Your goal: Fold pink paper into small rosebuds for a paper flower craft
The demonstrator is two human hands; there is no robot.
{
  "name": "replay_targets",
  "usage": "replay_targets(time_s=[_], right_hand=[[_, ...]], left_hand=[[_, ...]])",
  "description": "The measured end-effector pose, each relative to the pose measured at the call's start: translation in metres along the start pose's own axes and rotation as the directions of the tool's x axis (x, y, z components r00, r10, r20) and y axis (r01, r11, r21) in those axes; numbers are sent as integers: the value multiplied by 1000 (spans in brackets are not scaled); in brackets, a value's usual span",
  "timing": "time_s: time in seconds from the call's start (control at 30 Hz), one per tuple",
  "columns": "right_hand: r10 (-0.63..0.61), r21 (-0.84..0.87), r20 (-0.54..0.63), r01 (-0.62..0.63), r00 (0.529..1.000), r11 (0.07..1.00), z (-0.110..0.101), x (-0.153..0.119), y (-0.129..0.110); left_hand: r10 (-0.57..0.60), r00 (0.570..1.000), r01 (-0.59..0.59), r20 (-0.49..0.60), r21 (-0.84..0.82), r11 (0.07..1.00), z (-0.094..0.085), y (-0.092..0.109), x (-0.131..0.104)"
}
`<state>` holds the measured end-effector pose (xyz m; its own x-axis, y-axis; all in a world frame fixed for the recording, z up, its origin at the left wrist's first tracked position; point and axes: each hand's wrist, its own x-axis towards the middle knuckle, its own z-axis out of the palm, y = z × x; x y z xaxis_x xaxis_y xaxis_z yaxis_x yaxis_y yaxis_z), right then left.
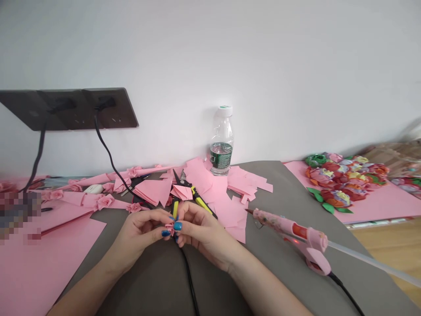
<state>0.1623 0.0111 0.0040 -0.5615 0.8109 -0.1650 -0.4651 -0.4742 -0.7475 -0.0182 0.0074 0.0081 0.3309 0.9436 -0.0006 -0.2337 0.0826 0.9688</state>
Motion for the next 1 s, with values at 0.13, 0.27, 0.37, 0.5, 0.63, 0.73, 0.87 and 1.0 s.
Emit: replay_targets(time_s=[0.13, 0.27, 0.37, 0.5, 0.63, 0.73, 0.87, 1.0], right_hand=[[-151, -172, -58, 139, 987, 975, -1, 4, 2], [-201, -359, -74, 162, 977, 919, -4, 6, 2], [-253, -458, -98, 182, 962, 870, -4, 5, 1], [-417, -597, -99, 282, 903, 751, -1, 4, 0], [-440, -676, -87, 272, 894, 685, 1, 3, 1], [-459, -707, -85, 271, 885, 653, 2, 3, 1], [-488, -756, -41, 292, 872, 586, 5, 0, -1], [-396, -728, -31, 251, 918, 638, 5, -2, -3]], left_hand=[[-7, 995, 7, -104, 1, 1000, 3, 1, 0], [38, 991, -31, -129, 59, 998, 2, 1, 2], [28, 985, -10, -169, 106, 994, -1, -2, 3], [11, 985, 13, -174, 138, 990, -2, -5, 2], [-3, 986, 28, -165, 149, 988, 1, -5, -1], [2, 987, 22, -159, 149, 989, 2, -4, -1], [55, 980, -22, -189, 174, 985, 2, -4, 0], [98, 980, -60, -175, 209, 976, 2, -3, -1]])
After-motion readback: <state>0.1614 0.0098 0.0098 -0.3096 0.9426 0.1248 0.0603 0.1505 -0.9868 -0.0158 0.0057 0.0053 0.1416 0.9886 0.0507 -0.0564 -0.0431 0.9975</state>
